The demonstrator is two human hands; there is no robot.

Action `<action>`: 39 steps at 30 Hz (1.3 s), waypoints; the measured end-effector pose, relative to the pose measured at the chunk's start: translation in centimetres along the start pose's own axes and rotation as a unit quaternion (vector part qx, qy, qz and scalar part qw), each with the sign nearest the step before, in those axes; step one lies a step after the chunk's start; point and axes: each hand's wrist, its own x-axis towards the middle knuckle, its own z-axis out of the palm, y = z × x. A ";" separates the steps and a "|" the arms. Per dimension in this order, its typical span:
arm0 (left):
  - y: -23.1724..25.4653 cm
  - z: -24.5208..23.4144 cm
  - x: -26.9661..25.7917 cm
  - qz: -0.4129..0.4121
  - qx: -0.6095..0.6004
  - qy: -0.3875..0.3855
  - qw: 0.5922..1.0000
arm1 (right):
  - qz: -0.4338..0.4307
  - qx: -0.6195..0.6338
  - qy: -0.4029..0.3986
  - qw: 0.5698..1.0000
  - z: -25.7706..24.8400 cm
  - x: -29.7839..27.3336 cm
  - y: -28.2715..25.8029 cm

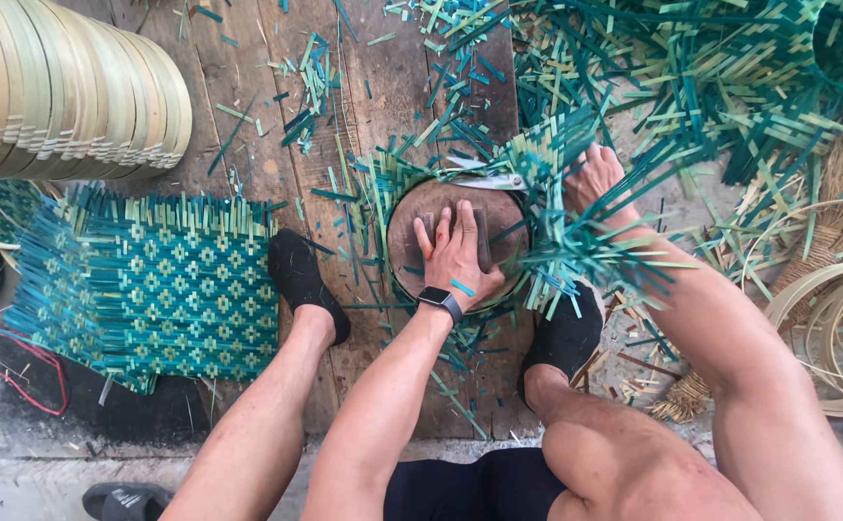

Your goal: The person places a circular bamboo frame onto a woven mat, flips it over, and uses scissors to trim the excess woven material around the edge. The person repeats this process for multiple frames, stacking the finished pieces.

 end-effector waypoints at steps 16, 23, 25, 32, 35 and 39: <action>-1.1 -0.8 -0.8 0.092 0.020 -0.027 0.995 | 0.012 0.034 -0.010 0.999 -1.0 0.9 -1.4; 0.2 0.0 -0.8 -0.143 -0.073 0.045 0.986 | 0.029 0.060 0.038 0.997 -1.2 0.4 1.3; 0.1 0.0 -0.6 -0.130 -0.077 0.013 0.988 | 0.031 0.030 0.109 0.993 -0.4 1.1 0.2; -1.2 -1.6 -0.4 -0.047 -0.010 -0.045 0.998 | 0.033 0.028 -0.061 0.997 -3.5 -0.9 1.4; -1.4 -1.7 -0.4 -0.033 0.009 -0.073 0.997 | 0.050 0.078 -0.052 0.994 -6.7 -1.4 1.2; -1.4 -2.2 0.1 -0.004 0.003 -0.063 0.998 | 0.044 0.103 0.072 0.991 -8.4 1.6 -1.7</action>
